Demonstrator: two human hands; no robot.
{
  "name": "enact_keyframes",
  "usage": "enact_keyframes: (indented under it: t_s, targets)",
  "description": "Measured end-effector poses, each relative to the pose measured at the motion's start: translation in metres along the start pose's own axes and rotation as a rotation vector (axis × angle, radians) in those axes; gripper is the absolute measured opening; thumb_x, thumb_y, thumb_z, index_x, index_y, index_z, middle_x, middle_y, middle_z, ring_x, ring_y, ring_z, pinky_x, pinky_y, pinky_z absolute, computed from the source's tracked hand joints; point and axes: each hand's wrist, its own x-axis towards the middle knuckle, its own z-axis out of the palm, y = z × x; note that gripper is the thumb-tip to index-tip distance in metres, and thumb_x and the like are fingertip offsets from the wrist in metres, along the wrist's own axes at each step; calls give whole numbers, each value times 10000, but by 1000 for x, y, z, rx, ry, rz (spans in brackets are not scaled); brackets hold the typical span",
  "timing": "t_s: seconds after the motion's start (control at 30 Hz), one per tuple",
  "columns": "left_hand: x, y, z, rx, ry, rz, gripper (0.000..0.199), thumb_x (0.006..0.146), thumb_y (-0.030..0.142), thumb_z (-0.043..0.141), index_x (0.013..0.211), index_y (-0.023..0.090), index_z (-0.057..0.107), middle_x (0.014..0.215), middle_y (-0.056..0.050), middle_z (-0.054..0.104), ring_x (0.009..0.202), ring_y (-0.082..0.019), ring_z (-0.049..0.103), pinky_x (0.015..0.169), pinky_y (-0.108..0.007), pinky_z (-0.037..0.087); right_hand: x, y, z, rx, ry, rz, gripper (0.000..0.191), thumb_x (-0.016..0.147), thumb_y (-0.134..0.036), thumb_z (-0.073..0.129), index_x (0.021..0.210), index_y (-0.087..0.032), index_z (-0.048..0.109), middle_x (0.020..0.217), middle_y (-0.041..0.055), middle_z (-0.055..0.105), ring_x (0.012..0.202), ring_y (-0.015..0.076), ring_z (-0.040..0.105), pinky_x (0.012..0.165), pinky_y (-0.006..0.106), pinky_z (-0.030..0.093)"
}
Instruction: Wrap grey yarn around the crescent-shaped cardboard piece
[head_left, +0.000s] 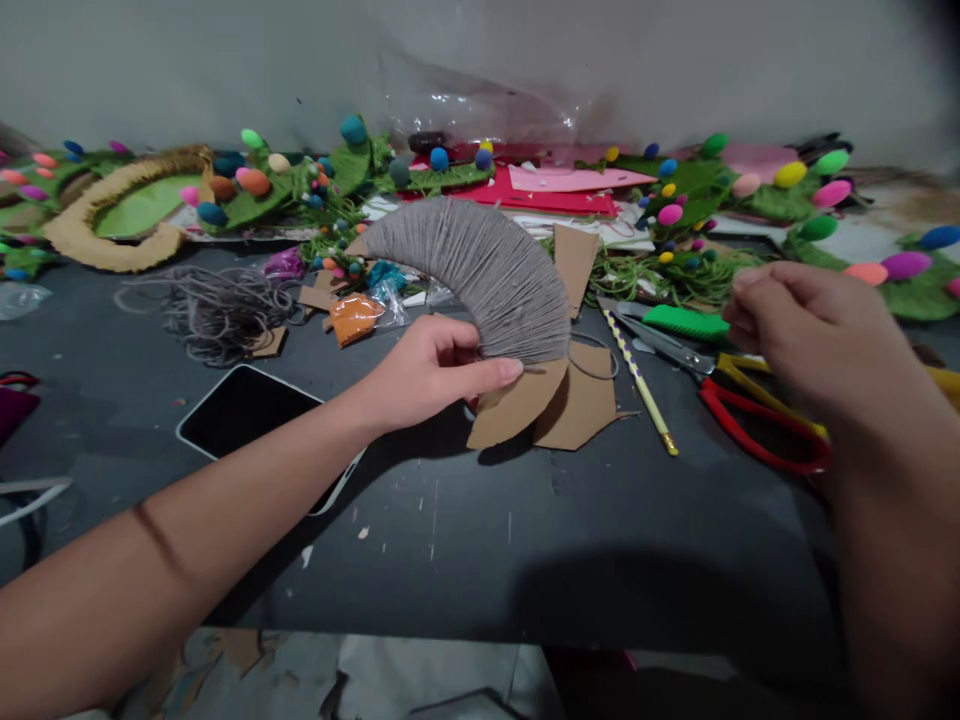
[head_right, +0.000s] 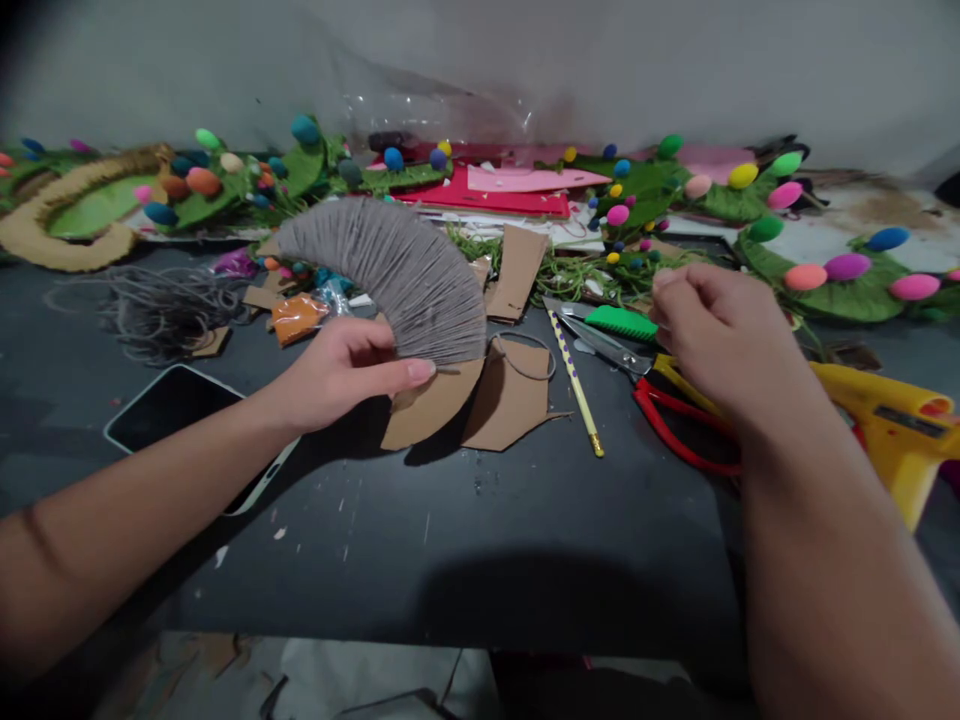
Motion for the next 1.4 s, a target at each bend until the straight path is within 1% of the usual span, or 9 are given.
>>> enact_keyframes:
  t_s: [0.13,0.5,0.63,0.87,1.0,1.13,1.2,1.3,1.4]
  targets:
    - [0,0,1,4,17,-16,387,812,378,806,607,140,580,551,-11,605,549,-107,583,480,-203,409,0,0,-8,-103,71,81,266,922,-351,586,717,-182,607,596,-1,504,517,97,392,513,307,298]
    - [-1,1,1,-8,-18,-16,299,825,365,790,714,112,674,610,-26,636,586,-114,586,532,-216,445,5,14,-11,-94,208,-22,178,874,-288,671,967,-158,747,807,100,713,594,124,528,569,302,386]
    - [-1,2,1,2,-32,18,308,825,367,785,699,111,670,646,-35,641,613,-115,583,556,-217,461,6,14,-11,-254,242,-63,214,826,-347,747,904,-150,784,710,73,680,546,115,451,569,311,361]
    - [-1,1,2,13,-39,42,280,822,340,780,725,99,676,678,-49,641,637,-120,575,564,-216,462,0,2,5,-102,260,-373,97,815,-264,760,769,-180,771,875,91,759,717,165,644,608,287,440]
    - [-1,0,1,49,-25,75,298,826,351,781,718,93,680,668,-49,634,618,-112,560,540,-208,445,-21,-28,16,-8,150,-513,285,885,-231,701,1162,-186,751,1164,113,733,861,169,673,727,303,501]
    - [-1,-1,2,57,-15,94,299,834,348,780,714,93,680,637,-38,628,592,-101,550,512,-189,435,-43,-55,25,117,103,-503,151,942,-261,656,852,-165,730,832,51,719,738,138,620,647,275,461]
    - [-1,-1,2,47,-16,96,293,838,345,780,722,94,684,643,-39,638,601,-102,563,519,-186,447,-48,-61,28,172,54,-501,130,927,-237,666,1006,-157,731,944,62,716,742,132,605,662,282,473]
    - [-1,-1,3,40,-13,97,301,840,350,782,720,90,686,642,-41,648,594,-97,569,519,-181,449,-51,-62,34,230,-107,-480,410,906,-227,680,1310,-167,645,1127,78,702,808,143,627,714,298,512]
    - [0,0,3,44,-13,103,297,845,334,779,704,92,681,619,-32,650,572,-86,568,506,-164,445,-53,-64,41,254,-214,-457,360,880,-351,736,1195,-182,695,1008,52,719,765,152,619,680,300,511]
